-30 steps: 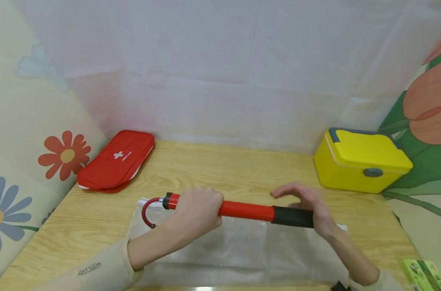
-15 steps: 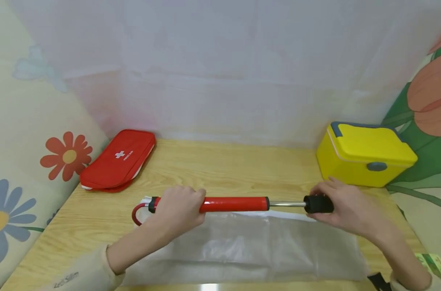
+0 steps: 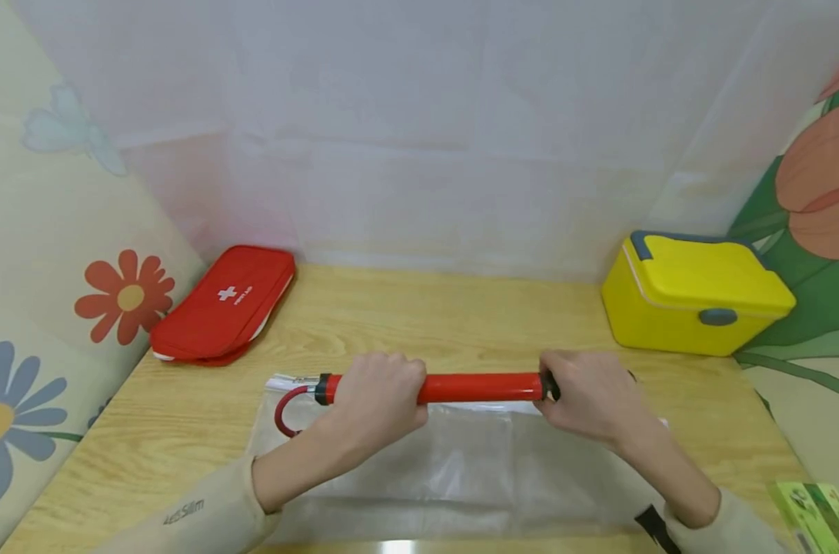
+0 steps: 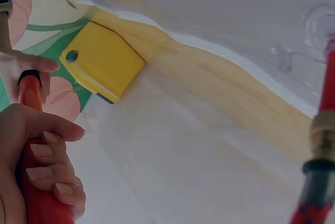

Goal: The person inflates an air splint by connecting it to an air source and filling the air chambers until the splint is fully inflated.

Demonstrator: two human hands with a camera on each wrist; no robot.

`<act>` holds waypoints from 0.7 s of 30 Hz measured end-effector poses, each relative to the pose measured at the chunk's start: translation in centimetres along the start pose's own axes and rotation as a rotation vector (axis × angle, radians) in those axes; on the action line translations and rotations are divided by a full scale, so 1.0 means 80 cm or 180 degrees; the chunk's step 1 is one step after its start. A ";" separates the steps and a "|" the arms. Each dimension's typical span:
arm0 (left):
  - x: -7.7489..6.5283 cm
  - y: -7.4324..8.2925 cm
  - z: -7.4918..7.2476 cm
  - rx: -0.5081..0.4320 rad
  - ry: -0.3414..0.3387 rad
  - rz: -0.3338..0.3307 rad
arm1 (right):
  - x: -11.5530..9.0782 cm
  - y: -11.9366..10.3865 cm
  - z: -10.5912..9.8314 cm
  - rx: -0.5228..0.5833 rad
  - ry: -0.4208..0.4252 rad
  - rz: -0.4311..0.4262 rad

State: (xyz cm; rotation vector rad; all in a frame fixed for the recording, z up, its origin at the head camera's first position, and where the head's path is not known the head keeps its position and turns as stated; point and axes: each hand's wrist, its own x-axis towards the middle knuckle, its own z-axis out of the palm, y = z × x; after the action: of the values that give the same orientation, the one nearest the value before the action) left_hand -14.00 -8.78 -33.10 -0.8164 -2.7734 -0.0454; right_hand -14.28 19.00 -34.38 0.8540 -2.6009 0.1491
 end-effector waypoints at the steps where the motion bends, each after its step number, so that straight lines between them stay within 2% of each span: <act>1: 0.001 0.000 0.000 -0.0022 0.0001 -0.0001 | 0.003 -0.004 0.001 -0.0037 0.0014 -0.0012; 8: 0.004 0.007 0.002 -0.0032 0.0029 0.0040 | 0.018 -0.027 0.005 -0.0097 -0.0022 -0.0015; 12: 0.005 0.004 0.003 0.0023 0.0069 0.0090 | 0.018 -0.026 0.004 -0.0015 -0.0116 0.0003; 17: -0.006 -0.018 0.003 0.0009 -0.0038 -0.0015 | 0.005 0.009 0.006 0.0348 -0.0393 -0.0158; 21: -0.019 -0.040 0.002 0.0016 -0.0178 -0.0160 | -0.017 0.054 0.008 0.0394 -0.0368 -0.0164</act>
State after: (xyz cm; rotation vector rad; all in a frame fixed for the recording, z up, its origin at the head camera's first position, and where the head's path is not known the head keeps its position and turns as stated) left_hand -14.55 -12.28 -33.52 -0.7580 -2.8452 -0.0248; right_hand -16.02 23.14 -35.40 0.9997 -2.6968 0.2555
